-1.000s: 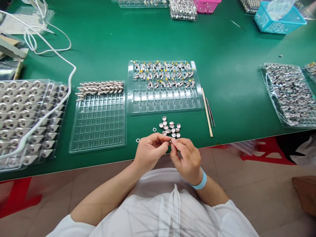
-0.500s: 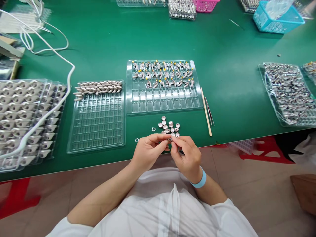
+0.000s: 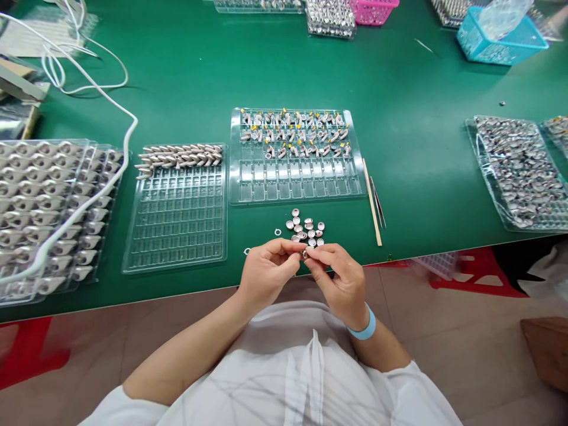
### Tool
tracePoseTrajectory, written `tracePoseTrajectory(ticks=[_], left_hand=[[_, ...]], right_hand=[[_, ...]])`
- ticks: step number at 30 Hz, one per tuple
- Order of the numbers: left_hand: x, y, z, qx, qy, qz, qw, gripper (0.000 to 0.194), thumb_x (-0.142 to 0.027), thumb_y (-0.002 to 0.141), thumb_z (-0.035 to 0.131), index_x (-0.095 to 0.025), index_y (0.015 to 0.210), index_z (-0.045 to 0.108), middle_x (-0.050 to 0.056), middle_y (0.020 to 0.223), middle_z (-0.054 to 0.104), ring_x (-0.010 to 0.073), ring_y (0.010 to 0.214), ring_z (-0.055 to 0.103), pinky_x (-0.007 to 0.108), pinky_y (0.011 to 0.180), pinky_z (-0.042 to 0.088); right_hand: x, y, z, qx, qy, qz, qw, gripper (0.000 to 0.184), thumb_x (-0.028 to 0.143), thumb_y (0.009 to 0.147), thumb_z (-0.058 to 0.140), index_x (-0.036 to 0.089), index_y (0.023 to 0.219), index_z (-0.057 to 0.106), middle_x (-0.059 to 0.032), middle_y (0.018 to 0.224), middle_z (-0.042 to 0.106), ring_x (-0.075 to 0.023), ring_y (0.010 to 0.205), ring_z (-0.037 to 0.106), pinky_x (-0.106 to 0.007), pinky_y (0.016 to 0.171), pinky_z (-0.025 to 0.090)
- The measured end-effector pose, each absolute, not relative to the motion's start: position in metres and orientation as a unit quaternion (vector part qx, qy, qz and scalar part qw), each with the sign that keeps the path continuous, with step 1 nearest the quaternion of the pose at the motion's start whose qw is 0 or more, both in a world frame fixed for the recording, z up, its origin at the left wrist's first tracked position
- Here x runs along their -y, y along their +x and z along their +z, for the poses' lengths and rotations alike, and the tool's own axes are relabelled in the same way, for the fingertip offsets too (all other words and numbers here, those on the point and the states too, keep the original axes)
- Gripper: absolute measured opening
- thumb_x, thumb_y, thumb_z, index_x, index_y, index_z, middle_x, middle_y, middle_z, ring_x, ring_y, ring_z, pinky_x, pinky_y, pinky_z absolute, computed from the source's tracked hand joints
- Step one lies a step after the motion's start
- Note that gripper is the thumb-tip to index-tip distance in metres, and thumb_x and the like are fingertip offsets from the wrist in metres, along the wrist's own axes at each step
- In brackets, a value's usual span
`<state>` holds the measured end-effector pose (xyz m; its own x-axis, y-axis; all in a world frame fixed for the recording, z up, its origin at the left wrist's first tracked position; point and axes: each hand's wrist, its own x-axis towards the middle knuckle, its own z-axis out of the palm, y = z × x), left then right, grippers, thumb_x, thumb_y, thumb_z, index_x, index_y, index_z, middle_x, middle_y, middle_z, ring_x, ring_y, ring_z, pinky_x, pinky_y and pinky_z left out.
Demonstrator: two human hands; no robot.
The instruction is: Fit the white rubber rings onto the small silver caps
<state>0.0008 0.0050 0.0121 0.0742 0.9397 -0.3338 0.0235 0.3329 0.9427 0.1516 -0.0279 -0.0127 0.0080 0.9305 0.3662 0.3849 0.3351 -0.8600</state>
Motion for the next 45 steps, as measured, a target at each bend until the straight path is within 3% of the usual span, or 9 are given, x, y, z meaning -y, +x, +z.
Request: tracePoseTrajectory(ticks=[7, 14, 21, 26, 35, 40, 45], left_hand=[[-0.001, 0.003, 0.008, -0.553, 0.457, 0.388, 0.578, 0.018, -0.023, 0.074, 0.068, -0.015, 0.087, 0.077, 0.005, 0.079, 0.077, 0.0119, 0.057, 0.067, 0.020, 0.056, 0.057], [0.007, 0.004, 0.000, -0.542, 0.519, 0.399, 0.527, 0.021, -0.025, 0.081, 0.067, -0.017, 0.096, 0.079, 0.007, 0.091, 0.077, 0.0174, 0.074, 0.073, 0.026, 0.072, 0.063], [0.005, 0.005, 0.005, -0.544, 0.475, 0.408, 0.558, 0.022, -0.026, 0.080, 0.069, -0.016, 0.097, 0.078, 0.007, 0.095, 0.078, 0.0195, 0.078, 0.075, 0.027, 0.072, 0.065], [0.005, 0.005, 0.007, -0.528, 0.488, 0.403, 0.567, 0.024, -0.026, 0.081, 0.068, -0.017, 0.101, 0.078, 0.006, 0.096, 0.078, 0.0195, 0.079, 0.075, 0.028, 0.073, 0.065], [0.004, 0.000, 0.001, -0.520, 0.490, 0.380, 0.588, 0.022, -0.025, 0.081, 0.070, -0.019, 0.101, 0.077, 0.005, 0.096, 0.078, 0.0177, 0.075, 0.074, 0.026, 0.073, 0.064], [0.002, -0.002, -0.005, -0.514, 0.512, 0.399, 0.561, 0.016, -0.026, 0.078, 0.075, -0.019, 0.092, 0.079, 0.006, 0.084, 0.076, 0.0164, 0.070, 0.071, 0.025, 0.067, 0.061], [0.001, -0.005, -0.010, -0.484, 0.571, 0.442, 0.494, 0.009, -0.025, 0.075, 0.078, -0.022, 0.084, 0.079, 0.010, 0.098, 0.074, 0.0220, 0.094, 0.070, 0.029, 0.075, 0.061]], right_hand=[[0.028, 0.152, -0.010, 0.632, -0.530, 0.290, 0.485, 0.020, 0.013, 0.088, 0.062, 0.021, 0.106, 0.066, -0.0054, 0.096, 0.066, -0.0138, 0.080, 0.064, -0.025, 0.061, 0.057], [0.028, 0.152, -0.013, 0.646, -0.536, 0.246, 0.485, 0.016, 0.012, 0.088, 0.061, 0.021, 0.100, 0.065, -0.0056, 0.095, 0.067, -0.0153, 0.085, 0.065, -0.026, 0.062, 0.058], [0.031, 0.154, -0.021, 0.678, -0.517, 0.203, 0.481, 0.030, 0.010, 0.087, 0.061, 0.023, 0.114, 0.065, -0.0081, 0.104, 0.068, -0.0168, 0.091, 0.068, -0.028, 0.070, 0.061], [0.029, 0.154, -0.018, 0.676, -0.530, 0.183, 0.478, 0.028, 0.011, 0.088, 0.059, 0.022, 0.113, 0.066, -0.0081, 0.100, 0.070, -0.0182, 0.091, 0.069, -0.033, 0.077, 0.062], [0.027, 0.155, -0.013, 0.658, -0.535, 0.221, 0.482, 0.026, 0.011, 0.087, 0.058, 0.020, 0.109, 0.068, -0.0074, 0.096, 0.069, -0.0149, 0.082, 0.067, -0.027, 0.066, 0.060], [0.027, 0.157, -0.011, 0.637, -0.541, 0.268, 0.480, 0.025, 0.013, 0.089, 0.057, 0.022, 0.107, 0.070, -0.0064, 0.097, 0.070, -0.0157, 0.085, 0.068, -0.028, 0.068, 0.060], [0.029, 0.161, -0.009, 0.604, -0.519, 0.353, 0.491, 0.024, 0.015, 0.090, 0.058, 0.023, 0.108, 0.071, -0.0066, 0.099, 0.070, -0.0148, 0.083, 0.068, -0.025, 0.063, 0.060]])
